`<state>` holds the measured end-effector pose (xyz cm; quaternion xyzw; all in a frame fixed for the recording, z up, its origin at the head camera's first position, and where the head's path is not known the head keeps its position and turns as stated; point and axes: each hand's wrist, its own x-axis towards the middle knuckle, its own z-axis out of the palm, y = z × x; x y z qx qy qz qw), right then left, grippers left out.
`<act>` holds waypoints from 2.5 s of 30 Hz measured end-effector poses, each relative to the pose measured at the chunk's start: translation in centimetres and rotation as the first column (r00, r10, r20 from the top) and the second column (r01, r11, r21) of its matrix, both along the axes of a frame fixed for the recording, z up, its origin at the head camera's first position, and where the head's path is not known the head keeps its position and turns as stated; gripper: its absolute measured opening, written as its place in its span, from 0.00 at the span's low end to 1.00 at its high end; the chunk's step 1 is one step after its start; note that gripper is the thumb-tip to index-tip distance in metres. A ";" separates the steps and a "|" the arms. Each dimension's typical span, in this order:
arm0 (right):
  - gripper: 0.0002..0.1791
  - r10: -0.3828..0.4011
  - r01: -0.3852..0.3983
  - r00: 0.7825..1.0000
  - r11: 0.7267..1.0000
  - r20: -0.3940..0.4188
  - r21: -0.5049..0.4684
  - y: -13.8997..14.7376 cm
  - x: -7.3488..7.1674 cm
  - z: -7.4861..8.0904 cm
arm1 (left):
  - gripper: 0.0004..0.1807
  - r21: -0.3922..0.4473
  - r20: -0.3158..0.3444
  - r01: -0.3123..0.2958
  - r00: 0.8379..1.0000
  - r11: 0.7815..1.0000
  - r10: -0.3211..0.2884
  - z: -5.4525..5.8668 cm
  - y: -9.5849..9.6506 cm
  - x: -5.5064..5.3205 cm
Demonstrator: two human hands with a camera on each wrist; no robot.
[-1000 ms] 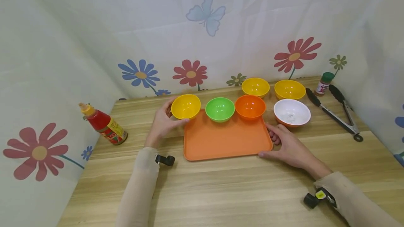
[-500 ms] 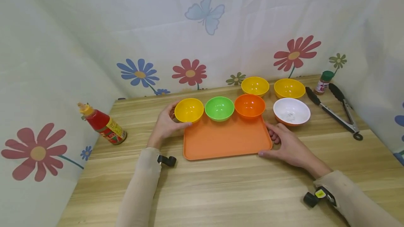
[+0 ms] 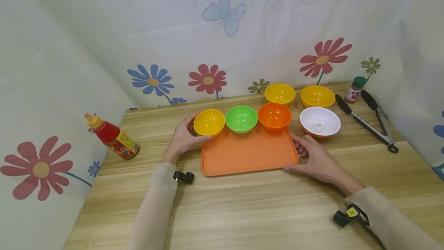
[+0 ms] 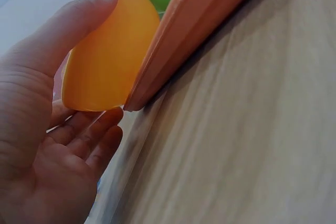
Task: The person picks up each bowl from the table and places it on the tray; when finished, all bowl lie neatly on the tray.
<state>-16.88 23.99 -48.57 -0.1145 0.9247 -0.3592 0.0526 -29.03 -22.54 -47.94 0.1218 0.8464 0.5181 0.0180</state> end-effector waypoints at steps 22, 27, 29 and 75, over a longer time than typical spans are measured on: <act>0.68 0.005 -0.005 1.000 1.000 -0.012 0.003 0.1 -0.1 0.0 | 0.65 0.044 0.013 0.021 1.000 0.999 -0.022 0.2 0.0 -0.1; 0.68 0.001 -0.001 1.000 1.000 -0.013 -0.005 0.2 0.1 -0.2 | 0.65 0.023 -0.022 -0.004 1.000 1.000 0.004 0.7 0.4 0.1; 0.68 0.000 0.000 1.000 1.000 -0.017 -0.005 0.2 0.1 -0.2 | 0.63 0.023 -0.025 -0.033 0.999 0.999 0.034 1.0 0.6 0.3; 0.67 0.038 -0.040 0.997 0.999 -0.070 -0.031 0.4 -0.1 0.0 | 0.55 -0.176 -0.112 -0.035 0.994 0.984 0.015 1.1 -1.3 11.7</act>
